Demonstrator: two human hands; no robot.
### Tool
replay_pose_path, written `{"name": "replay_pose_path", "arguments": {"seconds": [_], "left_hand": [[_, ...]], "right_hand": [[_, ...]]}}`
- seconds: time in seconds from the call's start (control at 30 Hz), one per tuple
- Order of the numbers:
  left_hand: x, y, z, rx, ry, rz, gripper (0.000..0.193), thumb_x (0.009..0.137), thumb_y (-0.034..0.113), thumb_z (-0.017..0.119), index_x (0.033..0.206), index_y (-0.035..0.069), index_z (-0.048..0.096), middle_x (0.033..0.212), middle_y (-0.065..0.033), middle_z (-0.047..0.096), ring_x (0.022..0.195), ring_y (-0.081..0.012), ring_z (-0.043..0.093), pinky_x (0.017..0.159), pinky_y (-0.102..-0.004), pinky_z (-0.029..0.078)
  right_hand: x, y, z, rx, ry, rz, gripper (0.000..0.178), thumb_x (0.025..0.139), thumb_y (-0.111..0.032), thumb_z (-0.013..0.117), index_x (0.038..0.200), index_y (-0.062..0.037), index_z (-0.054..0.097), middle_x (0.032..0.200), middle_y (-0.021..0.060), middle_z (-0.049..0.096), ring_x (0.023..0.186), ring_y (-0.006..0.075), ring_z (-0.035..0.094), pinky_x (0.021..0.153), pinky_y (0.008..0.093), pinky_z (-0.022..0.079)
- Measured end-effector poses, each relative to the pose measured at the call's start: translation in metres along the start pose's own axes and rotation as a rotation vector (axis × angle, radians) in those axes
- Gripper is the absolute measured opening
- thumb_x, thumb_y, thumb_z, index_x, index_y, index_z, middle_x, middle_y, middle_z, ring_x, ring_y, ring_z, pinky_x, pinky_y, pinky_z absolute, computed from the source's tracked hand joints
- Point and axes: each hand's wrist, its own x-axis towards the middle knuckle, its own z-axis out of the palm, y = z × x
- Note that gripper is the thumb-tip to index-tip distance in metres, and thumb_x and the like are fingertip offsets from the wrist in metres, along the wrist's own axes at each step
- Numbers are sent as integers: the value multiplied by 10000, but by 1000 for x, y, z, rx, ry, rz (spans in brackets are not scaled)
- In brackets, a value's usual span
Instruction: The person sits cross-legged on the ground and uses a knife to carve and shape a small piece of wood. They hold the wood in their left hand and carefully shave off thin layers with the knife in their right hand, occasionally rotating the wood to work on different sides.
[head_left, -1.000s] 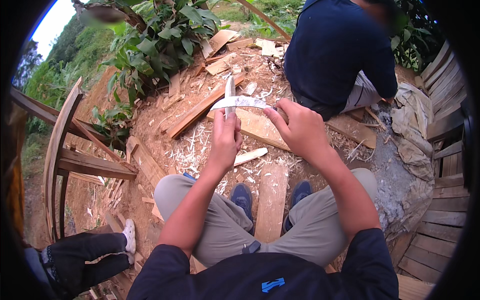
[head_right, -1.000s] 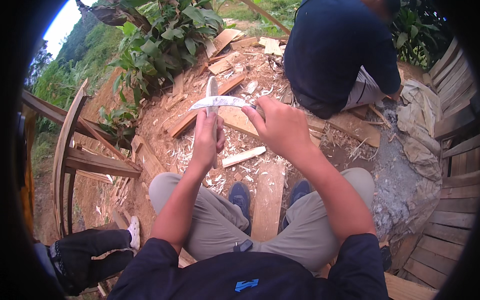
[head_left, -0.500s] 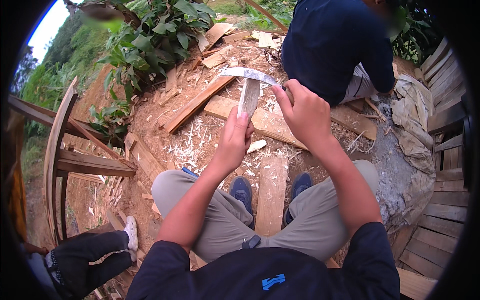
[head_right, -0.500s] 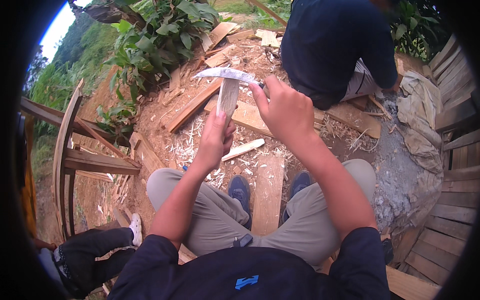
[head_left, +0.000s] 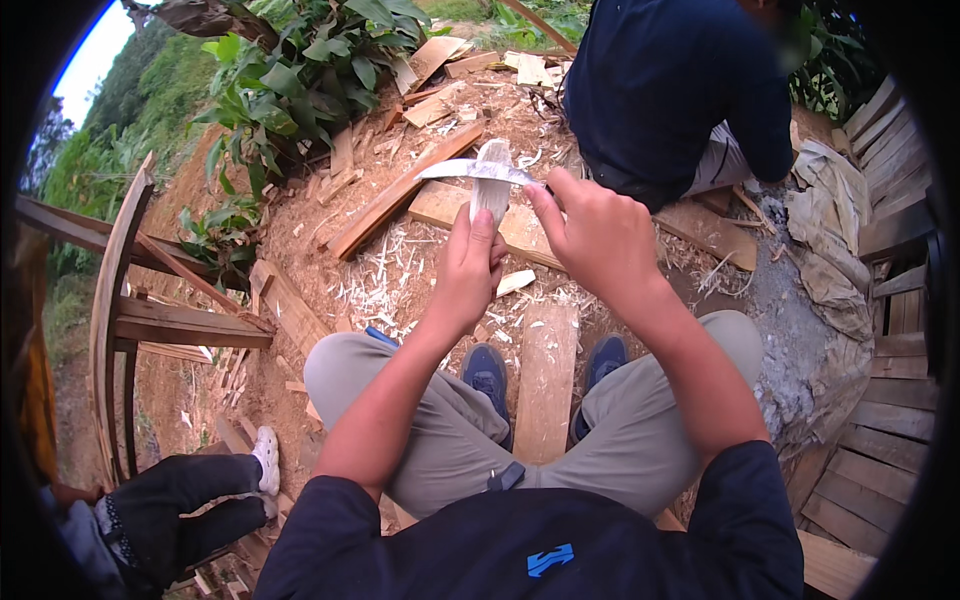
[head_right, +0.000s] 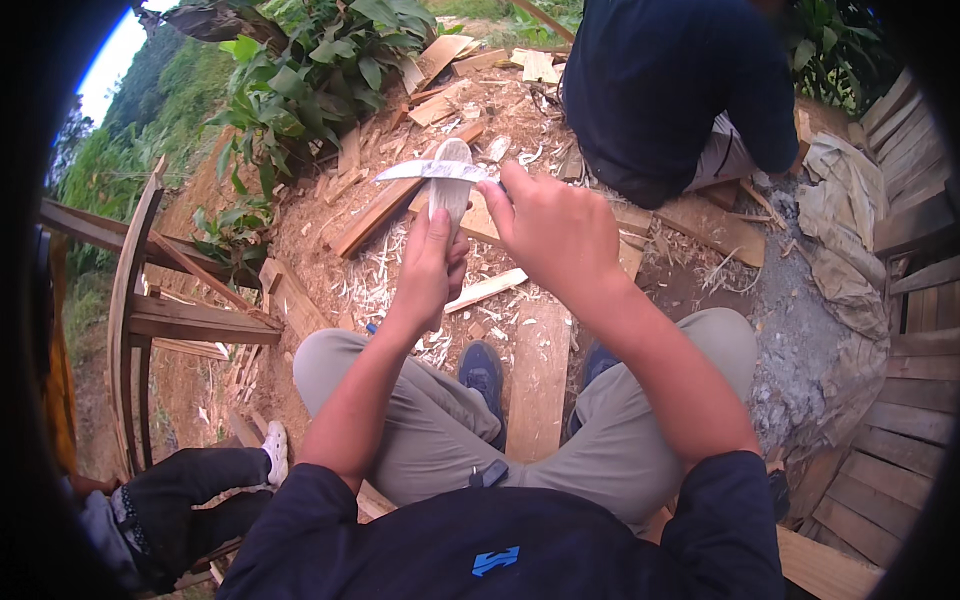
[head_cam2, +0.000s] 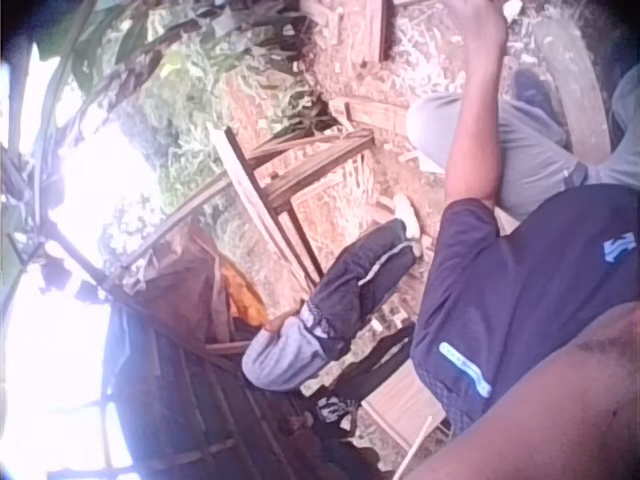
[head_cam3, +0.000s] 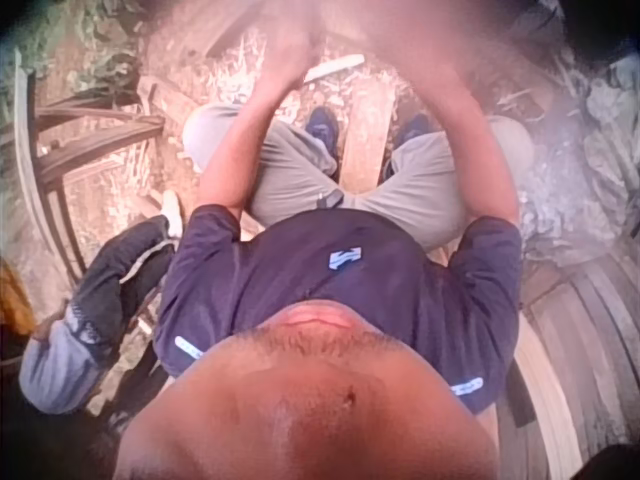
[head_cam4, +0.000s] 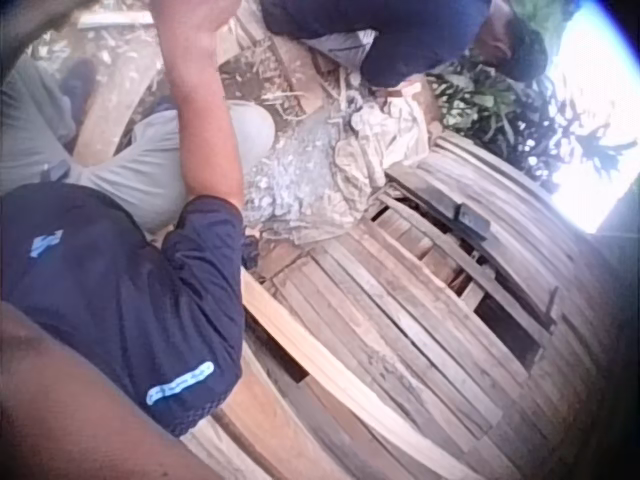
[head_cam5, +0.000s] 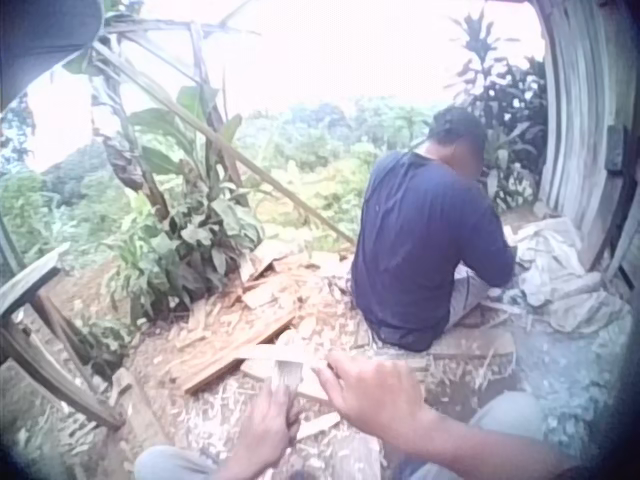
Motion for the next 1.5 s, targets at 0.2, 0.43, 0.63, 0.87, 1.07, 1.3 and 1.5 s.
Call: {"name": "replay_pose_path", "arguments": {"seconds": [0.2, 0.43, 0.63, 0.87, 1.07, 1.3, 1.5], "left_hand": [[-3, -6, 7, 124, -90, 92, 402, 1105, 416, 347, 1232, 64, 496, 729, 43, 391, 513, -28, 314, 444, -205, 261], [-3, 9, -3, 69, -42, 169, 362, 1097, 372, 401, 1211, 43, 502, 722, 26, 428, 572, -34, 390, 502, -202, 318], [2, 6, -3, 0, 52, 197, 375, 1078, 358, 443, 1293, 56, 384, 770, -8, 478, 481, -45, 385, 405, -195, 317], [-2, 10, -11, -118, -8, 140, 349, 1061, 338, 393, 1296, 80, 387, 765, -30, 478, 444, -80, 371, 402, -218, 341], [-9, 9, -7, -220, -30, 234, 252, 1084, 319, 378, 1226, 112, 374, 723, -25, 472, 451, -66, 384, 387, -205, 327], [-11, 8, -2, -355, -23, 252, 189, 1090, 275, 359, 1195, 118, 362, 714, -26, 447, 448, -67, 375, 382, -201, 326], [-11, 4, -2, -344, -41, 303, 215, 1097, 311, 345, 1182, 114, 361, 704, -35, 444, 432, -70, 359, 382, -202, 331]], "right_hand": [[11, 17, -4, 44, 53, 94, 361, 1019, -419, 542, 900, -94, 644, 660, 155, 669, 657, 362, 700, 577, 476, 526], [10, 12, -7, 457, -33, 183, 382, 1026, -421, 533, 1001, -66, 671, 690, 165, 658, 704, 386, 670, 644, 478, 483], [7, 12, 0, 395, 62, -107, 334, 1018, -383, 564, 985, -59, 639, 721, 172, 654, 693, 394, 659, 626, 482, 474], [5, 5, -11, 376, -162, -102, 341, 984, -416, 615, 1017, -76, 630, 606, 127, 603, 577, 332, 632, 550, 441, 449], [0, 2, -8, 429, -219, -230, 322, 959, -402, 665, 1022, -87, 633, 567, 110, 564, 525, 303, 605, 521, 413, 431], [-1, 0, -7, 420, -193, -260, 305, 965, -353, 667, 1078, -74, 614, 642, 145, 603, 589, 339, 632, 551, 428, 460], [-4, 2, -4, 458, -185, -300, 336, 983, -290, 633, 1218, -59, 568, 823, 182, 673, 725, 396, 674, 638, 467, 512]]}}
